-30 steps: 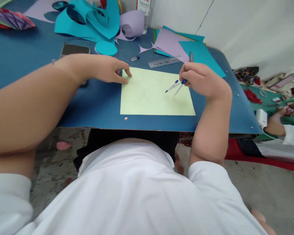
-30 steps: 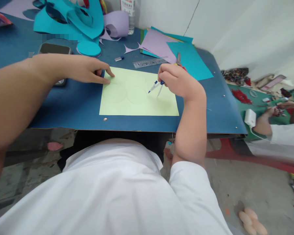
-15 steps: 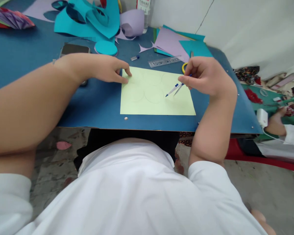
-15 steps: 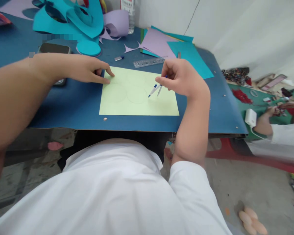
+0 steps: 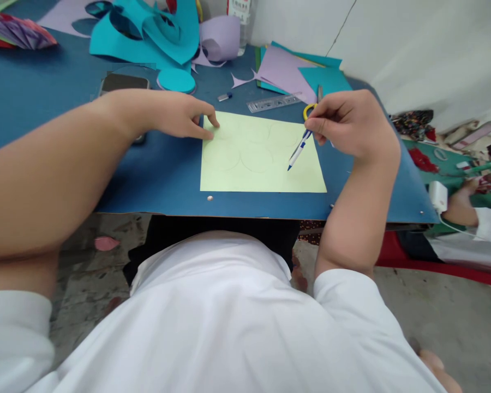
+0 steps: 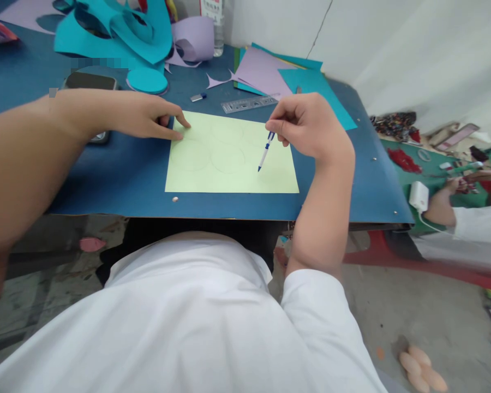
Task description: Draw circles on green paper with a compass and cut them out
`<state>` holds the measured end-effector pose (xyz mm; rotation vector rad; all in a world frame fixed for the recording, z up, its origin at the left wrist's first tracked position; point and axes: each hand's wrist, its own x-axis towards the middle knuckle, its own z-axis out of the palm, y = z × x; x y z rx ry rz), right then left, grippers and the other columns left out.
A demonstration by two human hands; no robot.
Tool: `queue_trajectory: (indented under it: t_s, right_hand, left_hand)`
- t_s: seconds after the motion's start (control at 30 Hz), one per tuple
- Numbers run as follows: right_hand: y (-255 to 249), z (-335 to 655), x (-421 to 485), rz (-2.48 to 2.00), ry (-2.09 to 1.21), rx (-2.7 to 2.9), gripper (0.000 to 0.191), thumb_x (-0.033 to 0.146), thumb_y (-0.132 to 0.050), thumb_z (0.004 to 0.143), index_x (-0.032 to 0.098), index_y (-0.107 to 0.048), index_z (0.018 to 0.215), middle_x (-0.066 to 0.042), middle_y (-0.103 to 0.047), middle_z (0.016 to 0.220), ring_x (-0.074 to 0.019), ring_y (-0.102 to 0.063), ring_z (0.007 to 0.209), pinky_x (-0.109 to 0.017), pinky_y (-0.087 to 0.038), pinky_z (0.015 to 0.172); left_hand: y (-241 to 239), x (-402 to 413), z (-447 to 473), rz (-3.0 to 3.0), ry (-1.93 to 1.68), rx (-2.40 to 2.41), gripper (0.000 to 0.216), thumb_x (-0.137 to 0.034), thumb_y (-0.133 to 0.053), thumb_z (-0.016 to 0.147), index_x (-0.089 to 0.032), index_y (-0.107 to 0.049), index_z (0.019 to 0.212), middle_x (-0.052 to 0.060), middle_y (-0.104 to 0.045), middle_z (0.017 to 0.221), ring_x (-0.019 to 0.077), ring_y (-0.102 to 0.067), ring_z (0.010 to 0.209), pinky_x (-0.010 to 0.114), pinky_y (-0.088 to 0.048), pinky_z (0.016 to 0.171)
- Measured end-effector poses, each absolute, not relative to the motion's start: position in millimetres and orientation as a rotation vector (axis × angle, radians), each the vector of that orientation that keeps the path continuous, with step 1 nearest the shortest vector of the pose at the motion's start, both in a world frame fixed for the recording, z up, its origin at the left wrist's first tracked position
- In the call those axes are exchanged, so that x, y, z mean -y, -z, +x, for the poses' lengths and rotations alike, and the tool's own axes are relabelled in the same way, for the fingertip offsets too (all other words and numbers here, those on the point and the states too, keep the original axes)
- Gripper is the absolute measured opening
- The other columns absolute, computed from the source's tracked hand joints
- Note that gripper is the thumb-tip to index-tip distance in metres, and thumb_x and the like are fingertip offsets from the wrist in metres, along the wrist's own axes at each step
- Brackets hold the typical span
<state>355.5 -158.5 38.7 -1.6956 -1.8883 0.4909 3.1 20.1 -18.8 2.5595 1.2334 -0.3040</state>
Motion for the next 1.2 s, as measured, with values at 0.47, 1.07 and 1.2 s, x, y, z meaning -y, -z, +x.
queue_trajectory:
  t_s: [0.47, 1.07, 1.2]
  right_hand:
    - [-33.5, 356.1, 151.3, -1.708, -0.468, 1.924, 0.027, 0.054, -0.096, 0.103, 0.037, -0.082, 0.087, -0.005, -0.077, 0.078, -0.0308, -0.07, 0.083, -0.05, -0.057, 0.081]
    - [-44.1, 348.4, 162.0, -1.753, -0.442, 1.974, 0.017, 0.056, -0.086, 0.107, 0.042, -0.091, 0.1, -0.01, -0.092, 0.12, -0.0407, -0.077, 0.124, -0.058, -0.063, 0.103]
    - [-42.5, 347.7, 162.0, -1.628, -0.436, 2.003, 0.014, 0.045, -0.085, 0.104, 0.04, -0.087, 0.092, -0.01, -0.091, 0.118, -0.0393, -0.08, 0.115, -0.058, -0.064, 0.102]
  left_hand:
    - [6.9, -3.9, 10.0, 2.551, 0.334, -1.274, 0.056, -0.052, -0.07, 0.125, -0.027, -0.076, 0.175, 0.009, -0.081, 0.144, 0.0322, -0.082, 0.124, 0.038, -0.057, 0.111]
    - [7.4, -4.7, 8.7, 2.557, 0.316, -1.233, 0.074, -0.071, -0.066, 0.121, -0.025, -0.075, 0.178, 0.011, -0.082, 0.144, 0.0321, -0.08, 0.125, 0.039, -0.058, 0.113]
    - [12.1, -11.4, 5.7, 2.534, 0.27, -1.215, 0.087, -0.091, -0.068, 0.112, -0.035, -0.077, 0.178, 0.011, -0.085, 0.137, 0.0383, -0.08, 0.129, 0.043, -0.059, 0.112]
